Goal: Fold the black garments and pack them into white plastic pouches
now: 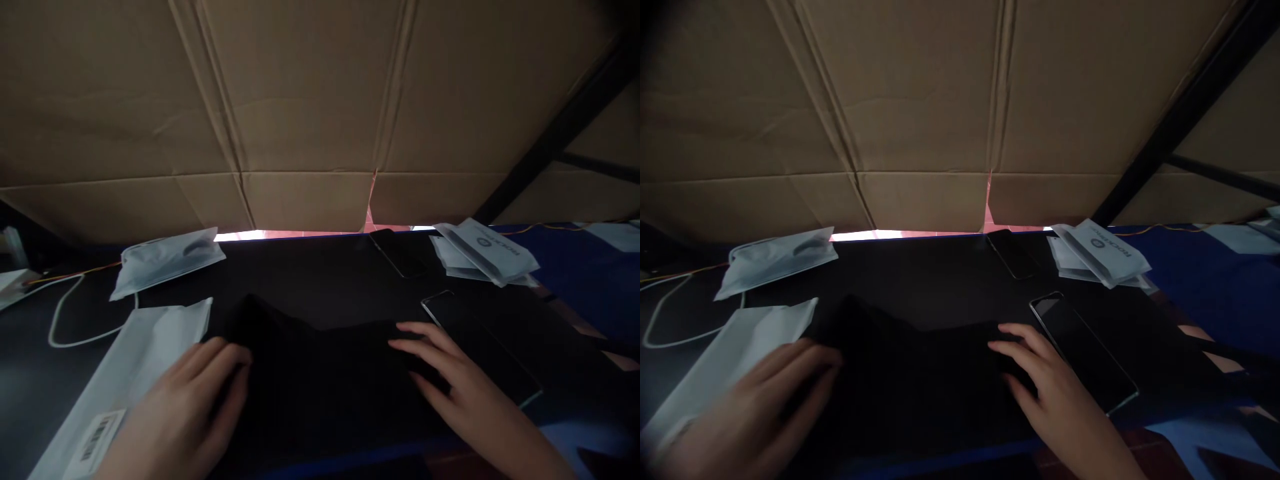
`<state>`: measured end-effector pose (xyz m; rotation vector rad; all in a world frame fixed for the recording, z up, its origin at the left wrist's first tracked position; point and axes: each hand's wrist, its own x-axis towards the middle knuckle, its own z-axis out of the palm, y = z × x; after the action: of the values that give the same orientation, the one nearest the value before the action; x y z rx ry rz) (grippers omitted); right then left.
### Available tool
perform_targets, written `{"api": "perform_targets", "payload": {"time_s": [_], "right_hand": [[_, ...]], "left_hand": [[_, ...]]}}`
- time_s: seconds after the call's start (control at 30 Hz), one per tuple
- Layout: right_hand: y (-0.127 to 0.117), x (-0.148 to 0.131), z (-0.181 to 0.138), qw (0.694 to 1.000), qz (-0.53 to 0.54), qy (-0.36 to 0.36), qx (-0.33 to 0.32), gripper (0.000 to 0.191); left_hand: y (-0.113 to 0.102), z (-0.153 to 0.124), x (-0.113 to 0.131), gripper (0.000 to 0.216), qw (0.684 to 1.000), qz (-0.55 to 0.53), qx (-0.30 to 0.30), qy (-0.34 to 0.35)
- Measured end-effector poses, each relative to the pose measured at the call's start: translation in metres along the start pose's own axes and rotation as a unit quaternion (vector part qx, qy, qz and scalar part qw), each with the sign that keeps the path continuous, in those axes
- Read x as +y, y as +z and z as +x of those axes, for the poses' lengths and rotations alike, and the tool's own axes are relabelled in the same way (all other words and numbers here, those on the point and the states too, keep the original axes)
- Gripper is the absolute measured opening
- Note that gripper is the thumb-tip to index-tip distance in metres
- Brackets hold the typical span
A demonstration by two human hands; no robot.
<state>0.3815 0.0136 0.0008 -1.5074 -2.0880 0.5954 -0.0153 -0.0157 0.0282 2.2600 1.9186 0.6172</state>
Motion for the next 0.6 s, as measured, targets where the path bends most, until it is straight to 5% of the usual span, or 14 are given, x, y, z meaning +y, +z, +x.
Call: {"api": "perform_targets", "payload": {"time_s": [0.1,0.23,0.37,0.5,0.6], "right_hand": [[-0.008,-0.003,0.017,0.997,0.054,0.001,-0.050,0.024],[-0.018,-0.002,0.044,0.965,0.236,0.114,-0.016,0.008],[-0.016,0.003,0.073,0.927,0.332,0.163,0.059,0.032],[0.006,-0.007,0.078,0.914,0.361,0.148,0.112,0.050],[0.026,-0.022,0.055,0.929,0.323,0.123,0.133,0.045]], "left_hand": [[0.013,0.023,0.018,0.040,0.992,0.060,-0.106,0.012],[0.018,0.041,0.006,0.055,0.988,0.074,-0.136,-0.005],[0.016,0.058,-0.007,0.071,0.981,0.084,-0.172,-0.011],[0.013,0.073,-0.008,0.091,0.983,0.090,-0.161,-0.005],[0.015,0.065,-0.007,0.094,0.988,0.102,-0.119,-0.002]]}}
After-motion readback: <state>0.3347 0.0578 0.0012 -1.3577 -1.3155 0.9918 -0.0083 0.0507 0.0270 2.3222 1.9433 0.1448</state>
